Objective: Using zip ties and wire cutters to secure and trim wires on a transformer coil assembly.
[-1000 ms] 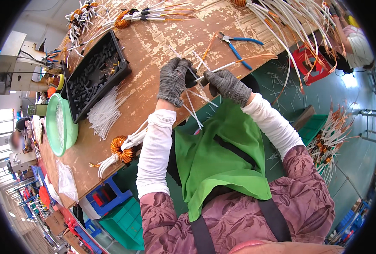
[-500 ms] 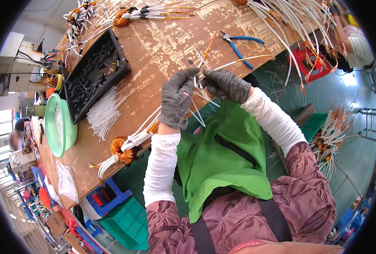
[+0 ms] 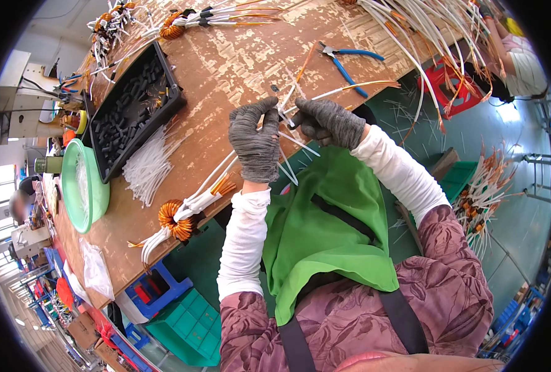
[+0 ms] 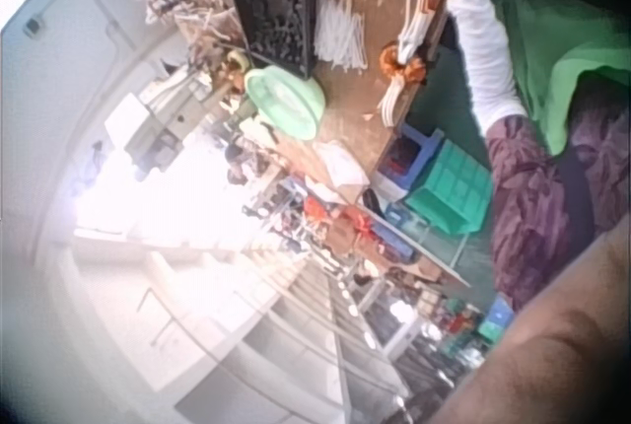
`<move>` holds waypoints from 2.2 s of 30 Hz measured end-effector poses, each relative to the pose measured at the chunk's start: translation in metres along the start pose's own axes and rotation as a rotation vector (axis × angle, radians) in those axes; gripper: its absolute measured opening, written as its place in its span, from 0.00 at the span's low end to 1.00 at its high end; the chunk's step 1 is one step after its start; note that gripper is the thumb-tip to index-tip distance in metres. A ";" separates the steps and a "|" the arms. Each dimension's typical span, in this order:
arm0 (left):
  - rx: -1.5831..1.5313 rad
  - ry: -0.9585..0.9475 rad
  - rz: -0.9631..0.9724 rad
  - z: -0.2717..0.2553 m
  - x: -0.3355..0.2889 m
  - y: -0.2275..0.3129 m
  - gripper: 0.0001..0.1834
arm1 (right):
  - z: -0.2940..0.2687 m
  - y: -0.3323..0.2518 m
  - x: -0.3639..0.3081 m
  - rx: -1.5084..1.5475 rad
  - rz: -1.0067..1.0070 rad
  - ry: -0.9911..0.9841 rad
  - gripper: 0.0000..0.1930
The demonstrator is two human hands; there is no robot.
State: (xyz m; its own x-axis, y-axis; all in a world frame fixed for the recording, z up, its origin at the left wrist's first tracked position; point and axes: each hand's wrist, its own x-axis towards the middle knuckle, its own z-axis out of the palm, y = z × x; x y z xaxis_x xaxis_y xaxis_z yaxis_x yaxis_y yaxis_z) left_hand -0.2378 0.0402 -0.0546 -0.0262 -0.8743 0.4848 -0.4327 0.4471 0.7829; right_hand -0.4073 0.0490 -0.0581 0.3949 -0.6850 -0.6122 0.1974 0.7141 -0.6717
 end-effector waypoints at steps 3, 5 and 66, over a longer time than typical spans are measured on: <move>0.036 0.020 0.042 0.005 0.000 -0.002 0.08 | 0.000 0.001 0.000 0.007 -0.007 -0.004 0.25; 0.050 0.018 0.043 0.007 -0.001 -0.003 0.08 | -0.001 0.001 0.000 0.007 -0.001 0.010 0.25; 1.065 -0.205 0.137 -0.237 0.058 -0.068 0.12 | -0.128 -0.093 -0.007 -1.037 -1.045 0.623 0.14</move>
State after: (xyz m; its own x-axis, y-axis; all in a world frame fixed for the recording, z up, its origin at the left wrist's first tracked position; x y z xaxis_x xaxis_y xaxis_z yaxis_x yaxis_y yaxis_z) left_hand 0.0038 0.0040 0.0125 -0.2404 -0.8887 0.3905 -0.9699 0.2361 -0.0598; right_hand -0.5431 -0.0313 -0.0450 0.0214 -0.9228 0.3848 -0.6362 -0.3095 -0.7068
